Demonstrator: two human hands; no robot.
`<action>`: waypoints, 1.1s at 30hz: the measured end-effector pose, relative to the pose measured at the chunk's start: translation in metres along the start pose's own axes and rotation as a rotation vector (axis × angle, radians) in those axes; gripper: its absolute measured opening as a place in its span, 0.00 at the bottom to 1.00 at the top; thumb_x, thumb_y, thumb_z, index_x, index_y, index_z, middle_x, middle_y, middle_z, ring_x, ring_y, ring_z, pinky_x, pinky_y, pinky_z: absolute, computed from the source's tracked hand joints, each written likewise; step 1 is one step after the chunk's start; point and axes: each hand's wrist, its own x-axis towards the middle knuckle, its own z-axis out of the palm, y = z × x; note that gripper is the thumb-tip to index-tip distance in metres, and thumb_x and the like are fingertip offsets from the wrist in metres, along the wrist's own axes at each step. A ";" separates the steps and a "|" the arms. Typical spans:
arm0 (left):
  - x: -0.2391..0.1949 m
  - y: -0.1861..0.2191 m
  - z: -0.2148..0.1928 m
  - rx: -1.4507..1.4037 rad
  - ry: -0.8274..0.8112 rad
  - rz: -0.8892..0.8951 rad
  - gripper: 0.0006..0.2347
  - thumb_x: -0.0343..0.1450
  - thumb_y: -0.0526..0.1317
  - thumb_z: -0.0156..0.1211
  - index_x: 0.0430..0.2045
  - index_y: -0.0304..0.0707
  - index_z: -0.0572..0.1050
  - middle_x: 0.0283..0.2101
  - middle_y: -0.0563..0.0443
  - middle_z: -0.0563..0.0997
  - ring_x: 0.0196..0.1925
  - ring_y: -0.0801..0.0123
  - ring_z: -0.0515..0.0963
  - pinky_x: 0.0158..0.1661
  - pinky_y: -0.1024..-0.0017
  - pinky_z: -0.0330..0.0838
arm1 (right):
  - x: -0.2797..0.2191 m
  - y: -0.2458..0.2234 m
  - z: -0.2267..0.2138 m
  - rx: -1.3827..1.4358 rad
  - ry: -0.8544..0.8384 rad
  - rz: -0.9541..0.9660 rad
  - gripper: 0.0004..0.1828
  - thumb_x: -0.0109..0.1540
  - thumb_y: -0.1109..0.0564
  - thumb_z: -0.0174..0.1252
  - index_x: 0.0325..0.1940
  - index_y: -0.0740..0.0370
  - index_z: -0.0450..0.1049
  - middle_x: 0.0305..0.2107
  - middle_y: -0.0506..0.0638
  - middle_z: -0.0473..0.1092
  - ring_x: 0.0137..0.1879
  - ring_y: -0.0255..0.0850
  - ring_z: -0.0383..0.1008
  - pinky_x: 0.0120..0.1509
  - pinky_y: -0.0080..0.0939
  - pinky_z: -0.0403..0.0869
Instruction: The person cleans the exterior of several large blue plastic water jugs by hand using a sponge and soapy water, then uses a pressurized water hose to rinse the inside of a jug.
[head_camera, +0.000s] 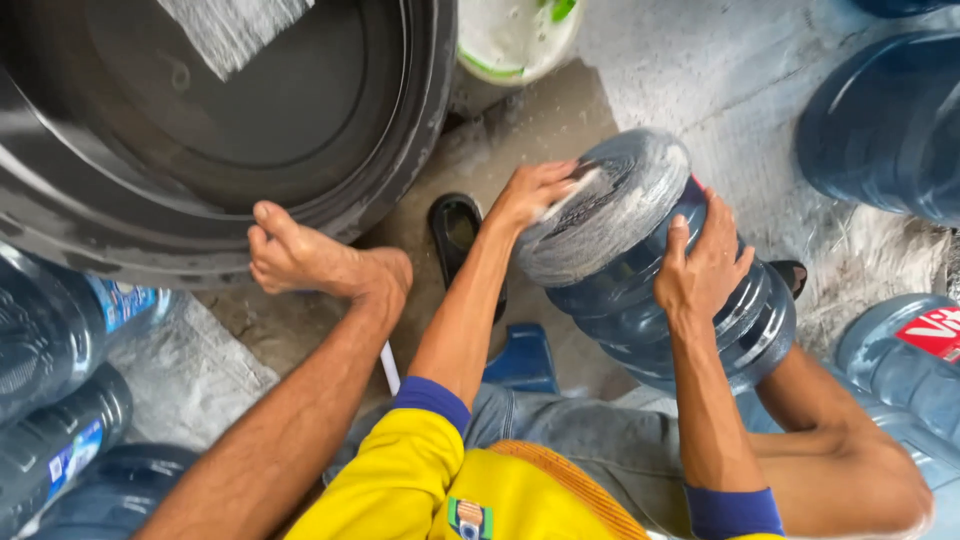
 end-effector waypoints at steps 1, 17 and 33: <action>-0.017 -0.011 -0.011 0.009 -0.014 0.014 0.17 0.65 0.40 0.65 0.46 0.34 0.74 0.53 0.34 0.73 0.57 0.49 0.71 0.60 0.59 0.61 | 0.002 0.001 -0.002 0.010 0.019 0.003 0.29 0.68 0.39 0.36 0.70 0.51 0.52 0.63 0.58 0.55 0.70 0.54 0.51 0.67 0.71 0.40; -0.073 0.102 0.039 0.134 0.294 -0.158 0.16 0.65 0.40 0.63 0.47 0.42 0.74 0.51 0.42 0.75 0.55 0.55 0.74 0.55 0.66 0.67 | 0.012 0.004 -0.005 -0.006 -0.080 0.065 0.30 0.67 0.36 0.33 0.70 0.51 0.50 0.63 0.58 0.54 0.70 0.54 0.50 0.69 0.66 0.39; -0.102 0.023 0.026 0.280 0.691 -0.329 0.17 0.63 0.42 0.59 0.45 0.36 0.75 0.44 0.37 0.77 0.48 0.52 0.76 0.52 0.66 0.67 | 0.006 0.007 0.003 -0.025 -0.033 0.052 0.30 0.66 0.37 0.34 0.69 0.49 0.51 0.63 0.54 0.55 0.69 0.52 0.52 0.69 0.68 0.42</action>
